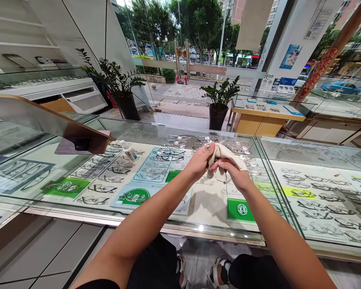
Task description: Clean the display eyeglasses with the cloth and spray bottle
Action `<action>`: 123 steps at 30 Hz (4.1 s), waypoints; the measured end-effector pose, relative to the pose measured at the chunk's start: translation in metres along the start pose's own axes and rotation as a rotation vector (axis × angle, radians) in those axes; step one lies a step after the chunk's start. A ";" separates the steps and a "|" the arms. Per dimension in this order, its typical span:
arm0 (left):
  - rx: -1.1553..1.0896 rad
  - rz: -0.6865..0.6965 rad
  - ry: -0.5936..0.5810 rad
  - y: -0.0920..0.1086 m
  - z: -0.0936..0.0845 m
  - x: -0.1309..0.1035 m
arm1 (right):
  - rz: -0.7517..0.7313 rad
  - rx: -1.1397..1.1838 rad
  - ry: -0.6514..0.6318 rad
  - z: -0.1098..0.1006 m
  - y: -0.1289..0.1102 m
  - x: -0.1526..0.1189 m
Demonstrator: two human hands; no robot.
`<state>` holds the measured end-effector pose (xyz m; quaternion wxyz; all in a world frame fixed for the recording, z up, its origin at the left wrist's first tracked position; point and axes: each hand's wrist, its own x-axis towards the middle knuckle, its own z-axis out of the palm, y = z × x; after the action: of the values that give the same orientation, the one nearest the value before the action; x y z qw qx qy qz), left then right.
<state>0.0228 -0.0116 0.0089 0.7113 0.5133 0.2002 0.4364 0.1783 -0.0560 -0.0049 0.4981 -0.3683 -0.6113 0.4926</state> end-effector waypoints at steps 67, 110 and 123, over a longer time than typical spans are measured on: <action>-0.010 0.035 -0.049 0.015 -0.005 -0.003 | -0.054 0.095 0.030 -0.006 -0.001 0.002; 0.022 0.111 0.084 0.001 0.000 0.000 | 0.063 0.163 0.085 0.002 0.009 -0.003; -0.048 0.080 0.046 0.001 0.001 0.000 | 0.058 0.196 0.114 0.002 0.012 -0.001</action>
<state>0.0232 -0.0116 0.0099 0.7006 0.4935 0.1854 0.4809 0.1765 -0.0545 -0.0168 0.5511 -0.3628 -0.5198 0.5426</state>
